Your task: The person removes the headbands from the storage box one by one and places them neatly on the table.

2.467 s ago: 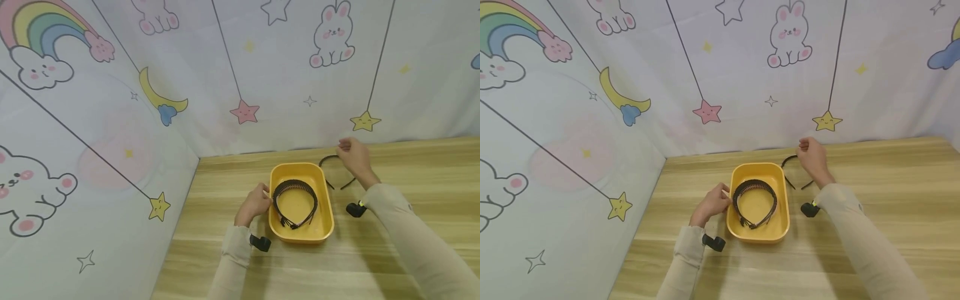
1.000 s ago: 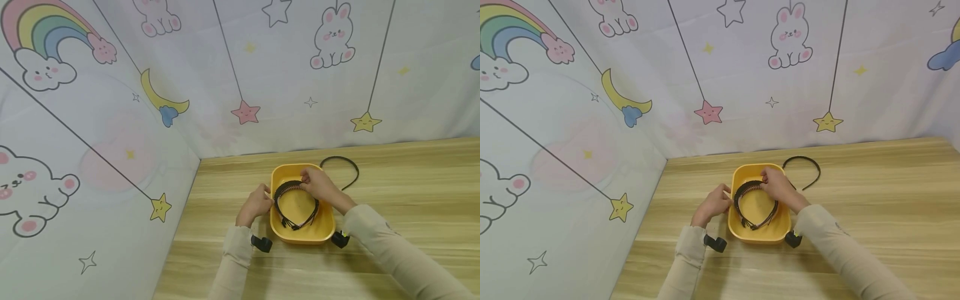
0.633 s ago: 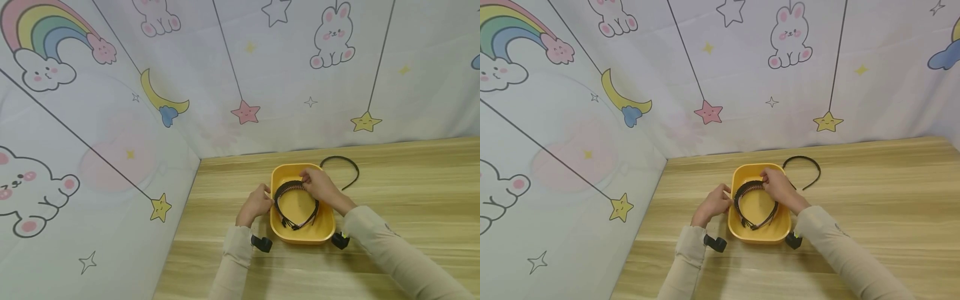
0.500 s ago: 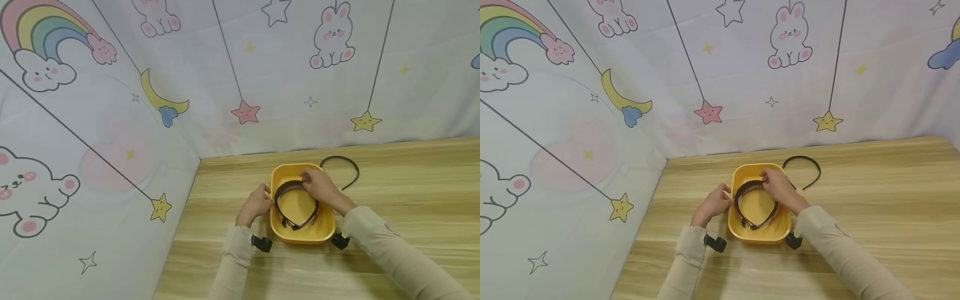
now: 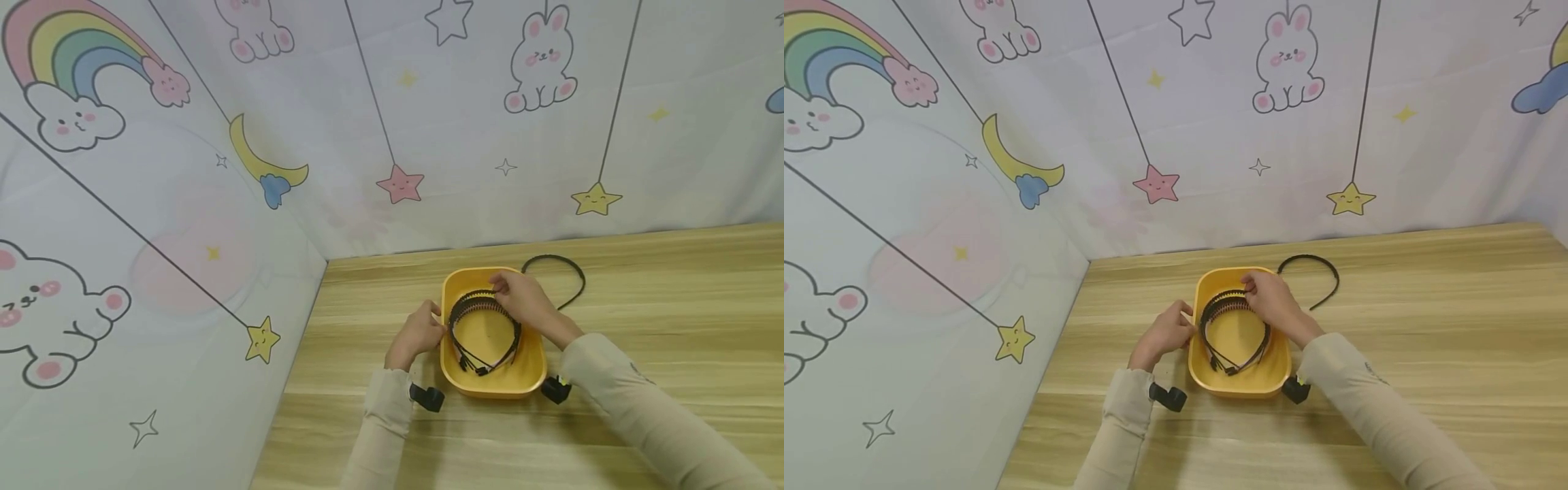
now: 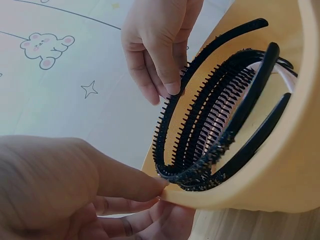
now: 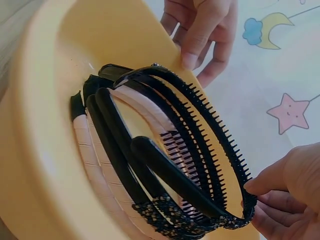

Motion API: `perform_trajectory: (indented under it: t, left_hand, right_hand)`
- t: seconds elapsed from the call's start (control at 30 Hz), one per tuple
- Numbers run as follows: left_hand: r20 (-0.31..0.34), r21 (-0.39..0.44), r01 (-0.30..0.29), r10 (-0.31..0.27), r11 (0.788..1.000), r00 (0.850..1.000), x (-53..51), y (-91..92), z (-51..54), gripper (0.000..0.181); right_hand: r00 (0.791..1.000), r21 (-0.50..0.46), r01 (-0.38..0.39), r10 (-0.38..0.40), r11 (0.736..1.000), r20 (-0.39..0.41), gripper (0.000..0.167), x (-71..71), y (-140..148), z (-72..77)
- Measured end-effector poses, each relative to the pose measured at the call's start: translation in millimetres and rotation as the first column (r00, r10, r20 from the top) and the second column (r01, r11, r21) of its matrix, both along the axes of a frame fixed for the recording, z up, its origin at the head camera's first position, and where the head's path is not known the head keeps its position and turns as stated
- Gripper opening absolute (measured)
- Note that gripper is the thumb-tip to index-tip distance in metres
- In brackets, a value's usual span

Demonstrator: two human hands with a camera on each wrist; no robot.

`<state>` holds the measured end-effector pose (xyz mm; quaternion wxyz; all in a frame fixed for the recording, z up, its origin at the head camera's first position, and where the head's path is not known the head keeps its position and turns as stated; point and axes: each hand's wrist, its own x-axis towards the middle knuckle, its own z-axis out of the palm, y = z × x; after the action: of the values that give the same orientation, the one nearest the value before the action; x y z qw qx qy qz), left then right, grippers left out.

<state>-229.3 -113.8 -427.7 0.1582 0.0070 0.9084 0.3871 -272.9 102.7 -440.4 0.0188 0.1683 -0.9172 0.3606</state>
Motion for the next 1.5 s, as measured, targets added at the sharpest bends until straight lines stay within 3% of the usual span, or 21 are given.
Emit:
perform_trajectory:
  t: [0.6, 0.87, 1.23, 1.5]
  left_hand:
    - [-0.007, -0.013, 0.010, -0.010, 1.000, 1.000, 1.4, -1.0, 4.5, 0.026]
    - [-0.007, 0.001, 0.003, -0.003, 1.000, 1.000, -3.1, -0.9, 2.6, 0.028]
    - [0.002, 0.007, 0.022, -0.022, 1.000, 1.000, 0.1, -1.3, 5.8, 0.025]
    - [0.011, 0.009, 0.007, -0.008, 1.000, 1.000, -0.2, -0.7, 0.2, 0.028]
  right_hand:
    - [0.999, -0.043, 0.037, -0.038, 0.998, -0.002, 0.029, -18.7, 20.7, 26.4]
    - [0.994, -0.030, 0.076, -0.074, 0.997, 0.074, 0.032, -31.1, 36.9, 37.4]
    - [0.989, -0.067, 0.148, -0.147, 0.987, 0.022, 0.031, -52.3, 79.3, 24.5]
    - [0.972, -0.055, 0.233, -0.234, 0.971, -0.013, 0.031, -58.8, 114.6, 15.2]
